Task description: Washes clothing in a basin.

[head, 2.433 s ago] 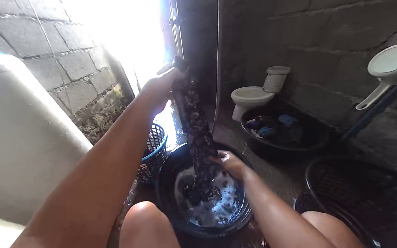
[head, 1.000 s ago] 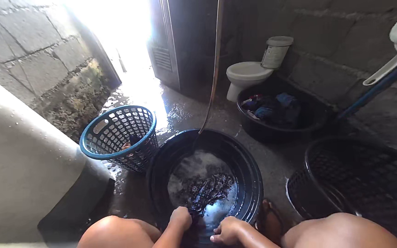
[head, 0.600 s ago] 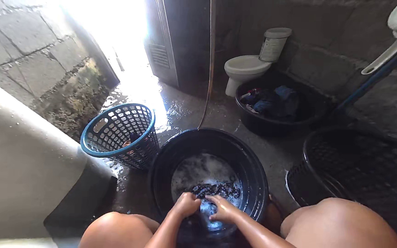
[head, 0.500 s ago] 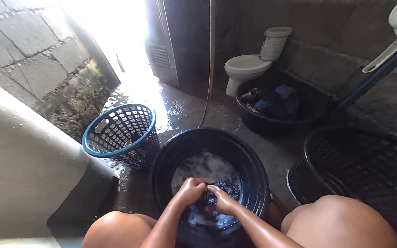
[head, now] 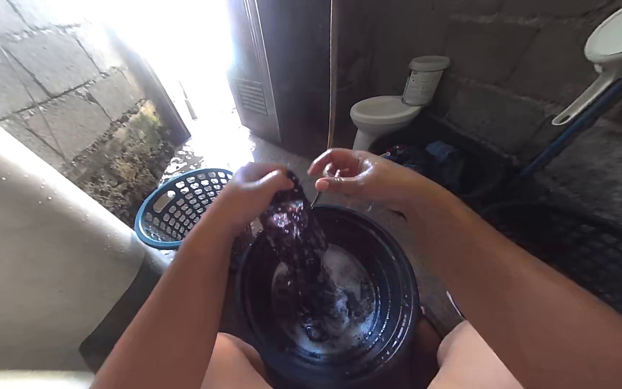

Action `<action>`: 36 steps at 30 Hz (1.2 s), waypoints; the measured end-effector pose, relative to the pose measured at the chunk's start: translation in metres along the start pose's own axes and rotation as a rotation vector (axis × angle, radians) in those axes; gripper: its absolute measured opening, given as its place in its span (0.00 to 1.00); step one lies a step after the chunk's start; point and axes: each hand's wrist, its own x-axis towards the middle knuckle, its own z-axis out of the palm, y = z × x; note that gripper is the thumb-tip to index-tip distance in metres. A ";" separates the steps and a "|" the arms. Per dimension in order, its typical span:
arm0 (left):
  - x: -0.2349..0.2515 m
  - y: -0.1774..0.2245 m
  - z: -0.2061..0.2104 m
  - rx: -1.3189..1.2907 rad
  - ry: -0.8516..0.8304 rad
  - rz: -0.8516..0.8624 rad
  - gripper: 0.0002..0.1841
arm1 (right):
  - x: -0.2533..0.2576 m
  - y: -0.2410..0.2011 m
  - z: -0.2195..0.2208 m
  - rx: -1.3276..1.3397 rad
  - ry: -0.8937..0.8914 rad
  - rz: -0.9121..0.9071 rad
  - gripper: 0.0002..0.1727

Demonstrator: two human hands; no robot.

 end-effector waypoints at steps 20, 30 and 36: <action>-0.025 -0.039 -0.088 0.210 0.235 -0.265 0.13 | -0.027 0.055 -0.031 0.506 0.288 0.095 0.13; 0.003 -0.069 0.024 0.011 -0.135 -0.198 0.14 | 0.016 0.039 0.047 -0.123 -0.259 0.280 0.16; -0.023 -0.113 0.023 -0.028 -0.322 -0.129 0.14 | 0.029 -0.034 0.014 0.079 -0.065 0.102 0.05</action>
